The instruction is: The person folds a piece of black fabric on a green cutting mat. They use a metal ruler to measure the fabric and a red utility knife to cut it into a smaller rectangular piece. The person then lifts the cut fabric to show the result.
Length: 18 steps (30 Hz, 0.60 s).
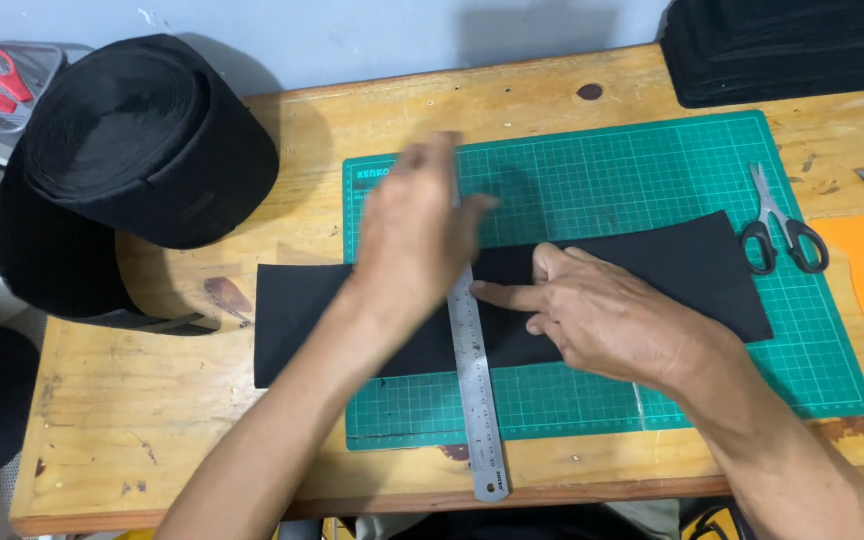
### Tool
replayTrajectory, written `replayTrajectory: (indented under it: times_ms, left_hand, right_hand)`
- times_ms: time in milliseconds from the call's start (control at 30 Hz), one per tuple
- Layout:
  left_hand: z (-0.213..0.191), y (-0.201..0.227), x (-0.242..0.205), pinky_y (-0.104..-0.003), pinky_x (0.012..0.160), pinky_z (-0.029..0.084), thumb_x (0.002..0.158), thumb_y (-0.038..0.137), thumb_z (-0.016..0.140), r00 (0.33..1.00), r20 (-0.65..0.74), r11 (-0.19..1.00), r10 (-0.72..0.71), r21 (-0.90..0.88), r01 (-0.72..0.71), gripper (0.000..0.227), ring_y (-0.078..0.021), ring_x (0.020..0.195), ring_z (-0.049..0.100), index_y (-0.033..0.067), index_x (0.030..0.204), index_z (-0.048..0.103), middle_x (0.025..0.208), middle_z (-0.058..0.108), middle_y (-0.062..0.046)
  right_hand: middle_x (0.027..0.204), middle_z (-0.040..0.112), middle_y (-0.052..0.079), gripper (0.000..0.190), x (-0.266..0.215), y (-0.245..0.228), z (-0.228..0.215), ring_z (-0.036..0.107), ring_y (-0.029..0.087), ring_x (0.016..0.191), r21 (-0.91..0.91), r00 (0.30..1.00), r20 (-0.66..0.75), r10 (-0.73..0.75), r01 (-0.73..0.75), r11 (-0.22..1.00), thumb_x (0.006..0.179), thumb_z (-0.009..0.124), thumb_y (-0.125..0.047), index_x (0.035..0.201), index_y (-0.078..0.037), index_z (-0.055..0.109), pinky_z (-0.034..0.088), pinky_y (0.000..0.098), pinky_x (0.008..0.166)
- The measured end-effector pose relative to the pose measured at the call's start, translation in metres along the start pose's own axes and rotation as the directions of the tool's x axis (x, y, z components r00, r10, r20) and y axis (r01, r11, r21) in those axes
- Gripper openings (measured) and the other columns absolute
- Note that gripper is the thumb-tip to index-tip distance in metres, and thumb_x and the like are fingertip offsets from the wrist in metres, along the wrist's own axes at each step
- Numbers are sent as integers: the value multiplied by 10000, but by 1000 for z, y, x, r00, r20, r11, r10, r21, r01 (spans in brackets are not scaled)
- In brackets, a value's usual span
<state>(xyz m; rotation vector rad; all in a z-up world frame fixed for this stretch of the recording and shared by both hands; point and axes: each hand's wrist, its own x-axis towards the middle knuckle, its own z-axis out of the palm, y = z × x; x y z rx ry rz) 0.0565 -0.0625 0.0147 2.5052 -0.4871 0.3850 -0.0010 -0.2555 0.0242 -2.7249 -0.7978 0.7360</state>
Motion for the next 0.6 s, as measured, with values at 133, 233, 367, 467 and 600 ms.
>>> replayTrajectory:
  times_ms: [133, 233, 367, 467, 600]
  left_hand:
    - [5, -16, 9, -607, 702, 517, 877, 279, 827, 962, 149, 974, -228, 31, 226, 635, -527, 837, 642, 30, 1349, 482, 1149, 567, -207]
    - [19, -13, 19, -623, 729, 555, 834, 365, 901, 899, 257, 935, -355, 121, 334, 786, -592, 967, 628, 38, 1362, 418, 1314, 478, -234]
    - [25, -16, 30, -594, 783, 560, 763, 245, 951, 867, 297, 911, -401, 29, 412, 740, -558, 951, 631, 68, 1249, 422, 1301, 431, -226]
    - [23, -17, 31, -534, 796, 557, 735, 183, 934, 819, 345, 852, -458, -92, 515, 682, -460, 957, 639, 108, 1180, 423, 1289, 436, -196]
    - [16, -15, 25, -446, 687, 477, 742, 51, 896, 867, 312, 837, -389, -274, 474, 662, -270, 915, 542, 181, 1103, 356, 1117, 541, -145]
  right_hand:
    - [857, 433, 27, 623, 2, 3, 4, 465, 249, 769, 8, 999, -28, -46, 47, 999, 1011, 547, -230, 1592, -435, 458, 448, 409, 738]
    - [913, 454, 41, 652, 2, 1, 2, 485, 267, 801, 5, 1000, -1, 2, -2, 1000, 1003, 580, -229, 1592, -471, 443, 452, 423, 726]
    - [910, 437, 36, 645, 2, 2, 2, 473, 259, 797, 13, 1000, 8, 15, -15, 1000, 1006, 581, -232, 1591, -468, 446, 453, 420, 724]
    - [897, 436, 39, 641, 1, 2, 3, 463, 260, 779, 7, 1000, 0, -4, 4, 1000, 1005, 579, -214, 1593, -436, 452, 448, 420, 712]
    - [898, 420, 37, 626, 1, 5, 6, 433, 255, 772, 19, 1000, -13, -4, 5, 1000, 1009, 577, -224, 1589, -431, 464, 434, 415, 699]
